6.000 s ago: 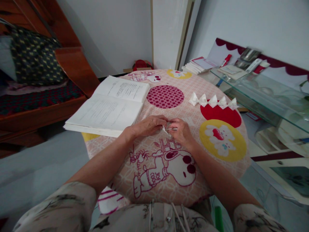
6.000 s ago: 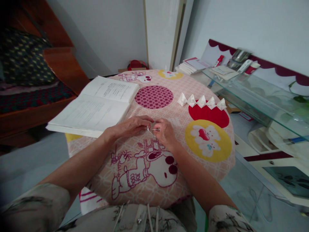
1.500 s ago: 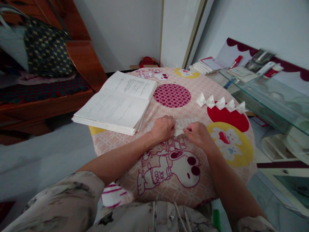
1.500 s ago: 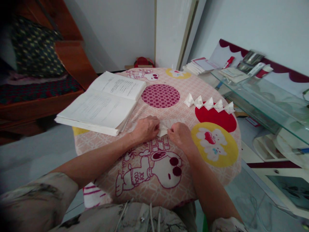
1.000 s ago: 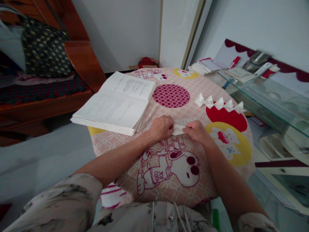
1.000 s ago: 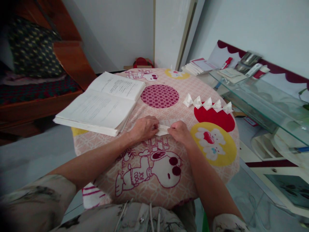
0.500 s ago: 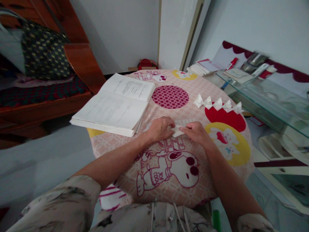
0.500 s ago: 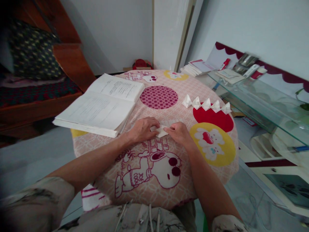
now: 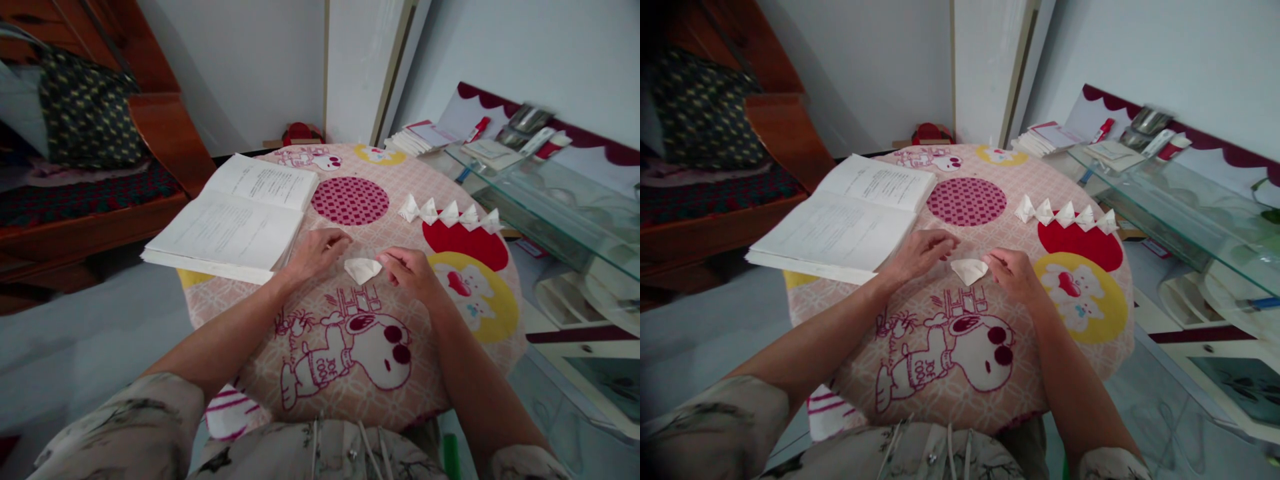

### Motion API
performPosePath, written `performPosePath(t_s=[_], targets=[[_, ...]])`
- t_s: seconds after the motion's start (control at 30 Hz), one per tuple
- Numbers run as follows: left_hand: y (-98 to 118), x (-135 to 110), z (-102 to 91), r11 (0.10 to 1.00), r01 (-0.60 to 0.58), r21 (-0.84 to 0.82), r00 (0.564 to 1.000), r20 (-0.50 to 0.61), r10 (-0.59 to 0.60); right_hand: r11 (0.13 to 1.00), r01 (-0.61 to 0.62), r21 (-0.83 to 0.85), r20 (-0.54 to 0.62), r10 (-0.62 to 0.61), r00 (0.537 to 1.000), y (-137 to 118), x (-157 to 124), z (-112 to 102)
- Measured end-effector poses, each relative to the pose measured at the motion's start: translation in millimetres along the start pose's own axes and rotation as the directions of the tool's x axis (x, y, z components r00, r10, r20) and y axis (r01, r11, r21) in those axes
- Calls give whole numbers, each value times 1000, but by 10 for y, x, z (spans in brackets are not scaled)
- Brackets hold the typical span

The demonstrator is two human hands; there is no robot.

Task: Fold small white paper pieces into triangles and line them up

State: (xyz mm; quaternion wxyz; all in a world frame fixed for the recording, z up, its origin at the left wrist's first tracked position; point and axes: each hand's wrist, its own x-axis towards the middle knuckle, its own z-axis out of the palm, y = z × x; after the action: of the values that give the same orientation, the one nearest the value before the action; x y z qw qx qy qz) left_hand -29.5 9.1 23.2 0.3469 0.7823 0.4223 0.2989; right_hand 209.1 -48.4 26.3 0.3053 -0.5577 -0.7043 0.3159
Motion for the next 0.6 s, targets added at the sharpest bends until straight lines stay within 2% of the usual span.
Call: performPosePath(t_s=[0.07, 0.13, 0.23, 0.37, 0.6], targets=[[-5, 9, -5, 998, 50, 37, 996, -81, -47, 998, 20, -65, 58, -17, 998, 10, -2, 9], [24, -1, 17, 991, 49, 127, 994, -107, -35, 991, 47, -127, 106, -33, 994, 12, -2, 24], [105, -33, 91, 968, 38, 249, 998, -54, -25, 969, 66, -239, 110, -40, 993, -8, 6, 57], [164, -40, 204, 921, 94, 378, 995, -4, -100, 922, 88, -378, 86, -60, 994, -36, 35, 117], [135, -12, 309, 836, 132, 533, 990, -32, -136, 867, 135, -480, 96, -101, 990, -8, 72, 196]])
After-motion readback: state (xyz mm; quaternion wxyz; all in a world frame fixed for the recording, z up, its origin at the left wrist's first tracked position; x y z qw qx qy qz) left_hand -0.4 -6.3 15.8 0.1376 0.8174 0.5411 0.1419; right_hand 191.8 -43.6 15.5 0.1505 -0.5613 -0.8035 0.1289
